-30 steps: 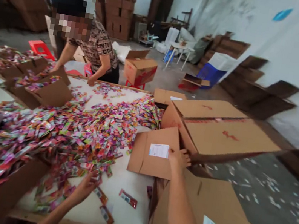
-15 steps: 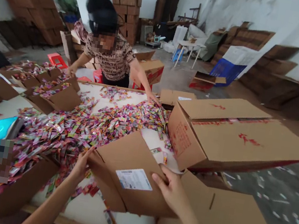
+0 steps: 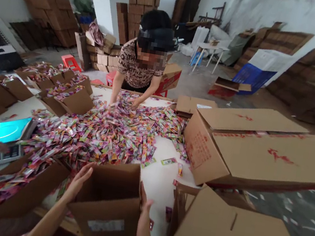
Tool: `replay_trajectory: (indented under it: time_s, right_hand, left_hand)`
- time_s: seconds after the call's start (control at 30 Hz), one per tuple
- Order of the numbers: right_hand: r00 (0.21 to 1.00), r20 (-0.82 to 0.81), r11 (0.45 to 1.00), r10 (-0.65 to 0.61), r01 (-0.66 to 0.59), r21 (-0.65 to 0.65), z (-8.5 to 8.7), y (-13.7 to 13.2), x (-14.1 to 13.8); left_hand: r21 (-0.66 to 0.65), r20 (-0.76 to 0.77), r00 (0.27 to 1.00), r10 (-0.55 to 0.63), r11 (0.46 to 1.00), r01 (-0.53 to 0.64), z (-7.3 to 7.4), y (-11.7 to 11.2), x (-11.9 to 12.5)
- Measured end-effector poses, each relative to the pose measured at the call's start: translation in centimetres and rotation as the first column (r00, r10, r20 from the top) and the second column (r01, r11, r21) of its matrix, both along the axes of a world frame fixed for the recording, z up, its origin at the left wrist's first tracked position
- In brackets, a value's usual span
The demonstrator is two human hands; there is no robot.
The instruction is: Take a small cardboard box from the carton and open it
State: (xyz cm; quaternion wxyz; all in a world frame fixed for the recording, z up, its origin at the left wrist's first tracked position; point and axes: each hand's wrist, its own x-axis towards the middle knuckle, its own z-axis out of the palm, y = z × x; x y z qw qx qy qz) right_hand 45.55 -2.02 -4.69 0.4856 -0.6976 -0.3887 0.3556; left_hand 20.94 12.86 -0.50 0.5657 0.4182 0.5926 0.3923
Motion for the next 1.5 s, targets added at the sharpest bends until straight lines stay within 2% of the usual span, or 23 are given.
replay_trajectory:
  time_s: [0.07, 0.13, 0.17, 0.23, 0.3, 0.37, 0.43, 0.47, 0.57, 0.63, 0.7, 0.8, 0.87, 0.93, 1.03, 1.1, 1.17, 1.27, 1.33, 1.4, 1.5]
  right_hand:
    - [0.994, -0.105, 0.997, 0.002, -0.01, -0.077, -1.1, -0.9, -0.4]
    - [0.973, -0.227, 0.984, 0.039, -0.077, -0.159, -2.0, -1.5, 0.0]
    - [0.967, -0.247, 0.974, 0.065, -0.115, -0.194, -2.4, -1.5, 0.2]
    - [0.982, -0.167, 0.965, 0.092, -0.129, -0.229, -2.8, -1.1, 0.3]
    - [0.997, -0.031, 0.982, 0.067, -0.071, -0.173, -2.7, -0.5, -0.2]
    - [0.999, 0.035, 0.999, 0.033, -0.032, -0.032, -2.1, -0.3, -0.7]
    - [0.997, 0.055, 0.996, 0.062, -0.066, 0.067, -1.4, -1.0, -0.8]
    - [0.993, 0.067, 0.993, 0.095, -0.1, 0.068, -1.0, -1.6, -0.6]
    - [0.969, 0.089, 0.973, 0.229, -0.223, -0.066, 0.0, -3.8, 0.4]
    - [0.941, 0.07, 0.937, 0.33, -0.317, -0.148, 0.3, -4.9, 1.3]
    - [0.918, 0.016, 0.907, 0.395, -0.388, -0.163, 0.1, -5.3, 1.8]
    - [0.923, -0.077, 0.914, 0.376, -0.384, -0.132, -1.3, -5.2, 2.0]
    - [0.936, -0.101, 0.926, 0.338, -0.35, -0.14, -2.5, -5.1, 1.8]
    - [0.944, -0.096, 0.935, 0.317, -0.328, -0.137, -3.5, -5.1, 1.5]
    - [0.94, -0.108, 0.936, 0.323, -0.334, -0.107, -4.0, -5.2, 1.1]
    - [0.937, -0.122, 0.934, 0.326, -0.34, -0.11, -3.7, -5.1, 0.8]
    - [0.947, -0.119, 0.943, 0.299, -0.312, -0.118, -3.4, -4.6, 0.4]
    - [0.978, -0.101, 0.969, 0.183, -0.197, -0.148, -3.8, -3.4, -0.3]
    - [0.993, -0.057, 0.978, 0.099, -0.108, -0.181, -4.6, -2.4, -0.9]
    - [0.998, 0.036, 0.978, 0.052, -0.043, -0.205, -5.5, -1.4, -1.4]
    - [0.979, 0.203, 0.978, 0.013, 0.03, -0.207, -6.4, -0.5, -2.1]
  left_hand:
    - [0.034, -0.007, 0.992, -0.123, 0.992, 0.123, -0.4, -1.3, -0.5]
    - [0.108, -0.072, 0.959, -0.273, 0.954, 0.28, -1.3, -3.0, -1.2]
    - [0.153, -0.126, 0.933, -0.337, 0.923, 0.354, -1.9, -3.9, -1.6]
    - [0.233, -0.254, 0.878, -0.405, 0.856, 0.462, -3.4, -5.4, -2.4]
    - [0.281, -0.373, 0.84, -0.395, 0.815, 0.507, -5.1, -6.7, -3.2]
    - [0.308, -0.468, 0.822, -0.325, 0.811, 0.496, -6.6, -7.8, -4.6]
    - [0.35, -0.541, 0.793, -0.281, 0.782, 0.516, -7.5, -8.8, -6.3]
    - [0.365, -0.569, 0.772, -0.285, 0.753, 0.547, -7.6, -9.3, -7.3]
    - [0.313, -0.583, 0.678, -0.447, 0.647, 0.696, -6.4, -10.4, -9.5]
    - [0.253, -0.525, 0.651, -0.548, 0.63, 0.734, -4.8, -10.3, -10.2]
    - [0.213, -0.487, 0.638, -0.596, 0.628, 0.748, -3.2, -9.6, -10.2]
    - [0.093, -0.525, 0.565, -0.637, 0.617, 0.782, -2.0, -8.0, -10.0]
    - [0.02, -0.526, 0.52, -0.673, 0.601, 0.799, -2.0, -7.4, -9.9]
    - [0.051, -0.51, 0.529, -0.678, 0.59, 0.805, -2.5, -7.4, -10.0]
    - [0.16, -0.514, 0.594, -0.619, 0.611, 0.775, -3.3, -7.7, -10.0]
    - [0.132, -0.529, 0.615, -0.585, 0.659, 0.741, -3.8, -7.5, -9.7]
    - [0.085, -0.509, 0.655, -0.558, 0.725, 0.684, -4.4, -6.9, -9.0]
    - [0.072, -0.335, 0.812, -0.478, 0.847, 0.528, -5.5, -6.5, -7.4]
    - [0.042, -0.236, 0.873, -0.426, 0.893, 0.447, -6.3, -6.7, -6.3]
    - [0.026, -0.295, 0.876, -0.381, 0.913, 0.406, -6.7, -7.0, -5.2]
    - [0.066, -0.546, 0.778, -0.312, 0.909, 0.411, -6.8, -7.4, -3.9]
